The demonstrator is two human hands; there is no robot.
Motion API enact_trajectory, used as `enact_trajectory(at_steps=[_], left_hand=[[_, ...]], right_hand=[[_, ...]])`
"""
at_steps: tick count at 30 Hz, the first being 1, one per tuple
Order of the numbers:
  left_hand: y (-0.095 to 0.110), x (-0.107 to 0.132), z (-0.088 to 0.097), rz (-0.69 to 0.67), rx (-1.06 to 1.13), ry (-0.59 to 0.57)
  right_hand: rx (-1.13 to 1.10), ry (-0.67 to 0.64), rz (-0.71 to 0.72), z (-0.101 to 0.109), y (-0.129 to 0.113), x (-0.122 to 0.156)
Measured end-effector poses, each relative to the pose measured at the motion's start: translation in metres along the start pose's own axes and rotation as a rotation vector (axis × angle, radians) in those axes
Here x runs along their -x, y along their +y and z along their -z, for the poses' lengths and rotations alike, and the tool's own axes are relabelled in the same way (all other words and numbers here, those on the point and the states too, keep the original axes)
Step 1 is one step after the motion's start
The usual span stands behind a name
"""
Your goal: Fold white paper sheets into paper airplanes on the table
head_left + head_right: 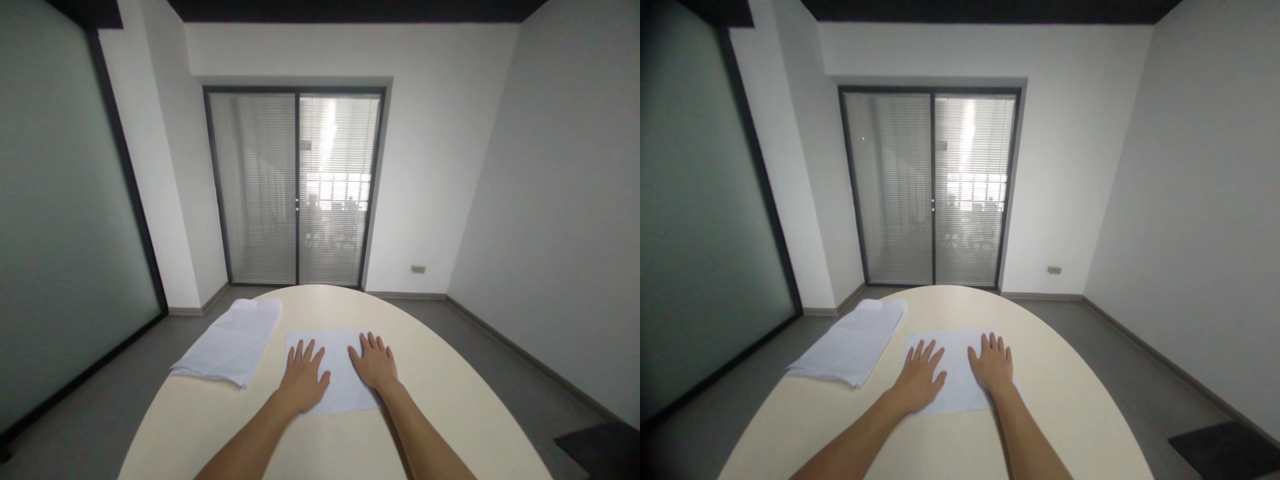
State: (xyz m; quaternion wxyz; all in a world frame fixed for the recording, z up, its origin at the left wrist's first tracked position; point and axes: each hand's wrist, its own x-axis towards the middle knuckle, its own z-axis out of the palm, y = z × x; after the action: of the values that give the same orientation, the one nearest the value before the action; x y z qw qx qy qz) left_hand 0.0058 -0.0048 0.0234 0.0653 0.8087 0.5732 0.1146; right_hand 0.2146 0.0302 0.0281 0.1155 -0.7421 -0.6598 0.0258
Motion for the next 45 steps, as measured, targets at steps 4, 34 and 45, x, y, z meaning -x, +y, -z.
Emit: enact_trajectory(at_steps=[4,34,45], left_hand=[[0.002,0.005,0.006,-0.043,-0.005,0.034],[0.011,0.001,0.007,0.144,-0.047,0.037],[0.020,0.005,-0.002,0.171,-0.035,0.061]], right_hand=[[0.034,0.167,0.117,0.011,-0.020,0.012],[0.004,0.012,0.062,-0.004,-0.021,0.028],[0.004,-0.028,0.055,0.002,-0.017,0.042]])
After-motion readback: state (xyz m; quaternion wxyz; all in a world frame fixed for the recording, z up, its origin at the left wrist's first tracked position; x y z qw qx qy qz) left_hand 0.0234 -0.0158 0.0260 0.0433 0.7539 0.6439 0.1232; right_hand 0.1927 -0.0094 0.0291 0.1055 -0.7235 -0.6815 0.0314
